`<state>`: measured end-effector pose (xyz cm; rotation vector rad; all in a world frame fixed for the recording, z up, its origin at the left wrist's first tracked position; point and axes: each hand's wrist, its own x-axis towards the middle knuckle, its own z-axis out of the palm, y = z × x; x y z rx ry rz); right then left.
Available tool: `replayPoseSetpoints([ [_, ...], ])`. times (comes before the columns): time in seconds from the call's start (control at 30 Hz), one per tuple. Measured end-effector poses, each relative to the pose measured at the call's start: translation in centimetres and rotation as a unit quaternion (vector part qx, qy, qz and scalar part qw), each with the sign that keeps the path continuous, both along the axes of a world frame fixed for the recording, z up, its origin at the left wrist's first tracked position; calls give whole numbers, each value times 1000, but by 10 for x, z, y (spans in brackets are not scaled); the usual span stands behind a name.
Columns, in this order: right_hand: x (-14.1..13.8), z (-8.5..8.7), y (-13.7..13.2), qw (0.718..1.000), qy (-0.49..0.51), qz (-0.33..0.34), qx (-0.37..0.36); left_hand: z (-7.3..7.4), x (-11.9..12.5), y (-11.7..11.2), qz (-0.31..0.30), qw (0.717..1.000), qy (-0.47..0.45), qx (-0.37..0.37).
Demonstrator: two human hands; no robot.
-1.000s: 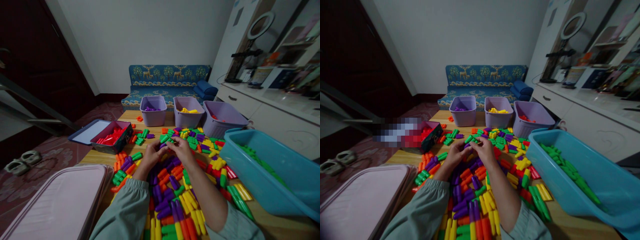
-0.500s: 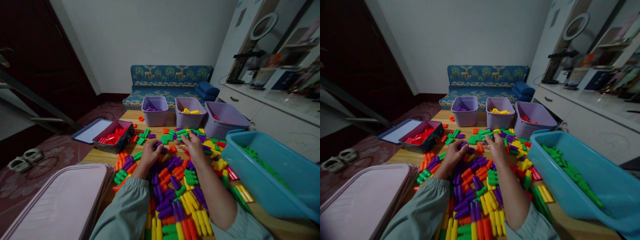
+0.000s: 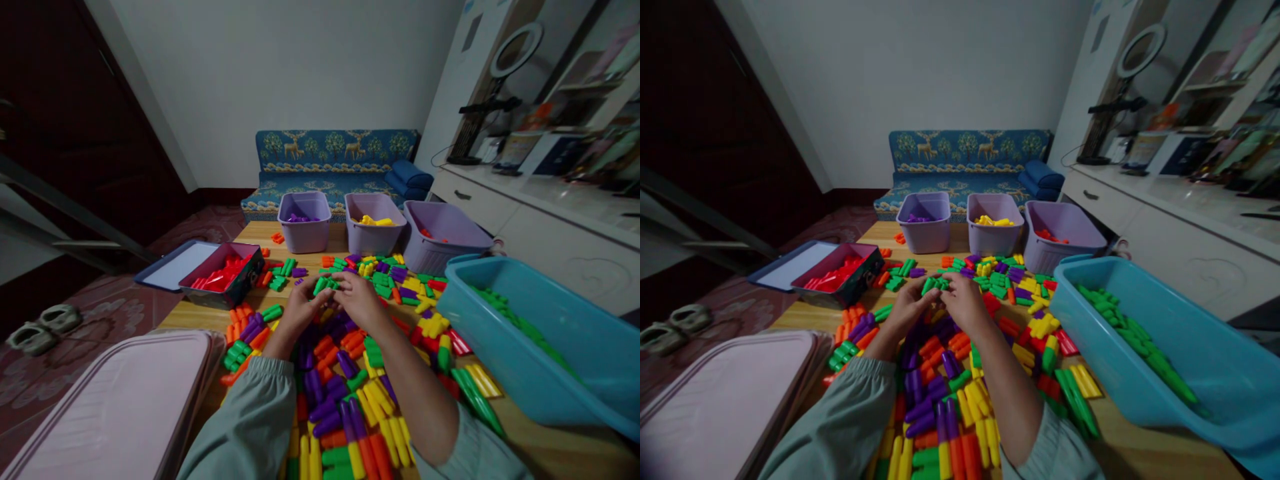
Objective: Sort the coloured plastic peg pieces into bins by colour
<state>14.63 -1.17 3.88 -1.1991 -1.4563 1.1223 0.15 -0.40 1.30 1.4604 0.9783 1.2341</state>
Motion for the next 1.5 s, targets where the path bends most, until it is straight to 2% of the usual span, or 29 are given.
replayPoseSetpoints([
  [0.07,3,2,1,1000,-27,-3,-3,-3,-1,4,19,1000,-6,-4],
  [0.13,14,3,5,994,-100,-37,28,-3,-6,5,95,995,39,13],
  [0.17,22,3,7,985,-151,-62,53,-1,-9,5,149,984,92,26],
  [0.23,43,0,13,952,-263,-120,99,8,-17,2,262,934,241,34],
  [0.3,66,-5,18,914,-347,-171,120,18,-26,-3,327,862,387,14],
  [0.33,75,-8,19,899,-377,-190,117,23,-31,-6,333,834,440,5],
  [0.4,89,-15,21,876,-422,-213,97,28,-38,-8,309,799,516,-13],
  [0.5,93,-26,21,862,-465,-196,56,26,-44,-7,255,780,571,-26],
  [0.57,88,-30,21,860,-481,-166,43,19,-43,-5,228,789,571,-24],
  [0.7,74,-31,20,863,-486,-120,68,7,-35,1,175,831,528,-10],
  [0.8,65,-29,19,872,-474,-90,83,0,-30,3,164,853,495,26],
  [0.97,51,-30,16,919,-386,-33,71,-5,-27,5,158,871,461,58],
  [1.1,42,-27,16,952,-303,-9,43,-7,-26,7,130,901,403,100],
  [1.17,41,-24,15,949,-309,-25,66,-8,-25,8,124,912,374,115],
  [1.3,40,-20,10,904,-404,-45,129,-7,-20,8,121,925,334,132],
  [1.4,39,-22,7,886,-453,-20,99,-5,-15,6,108,940,300,125],
  [1.5,38,-23,6,883,-461,-7,85,-1,-11,2,86,955,259,114],
])
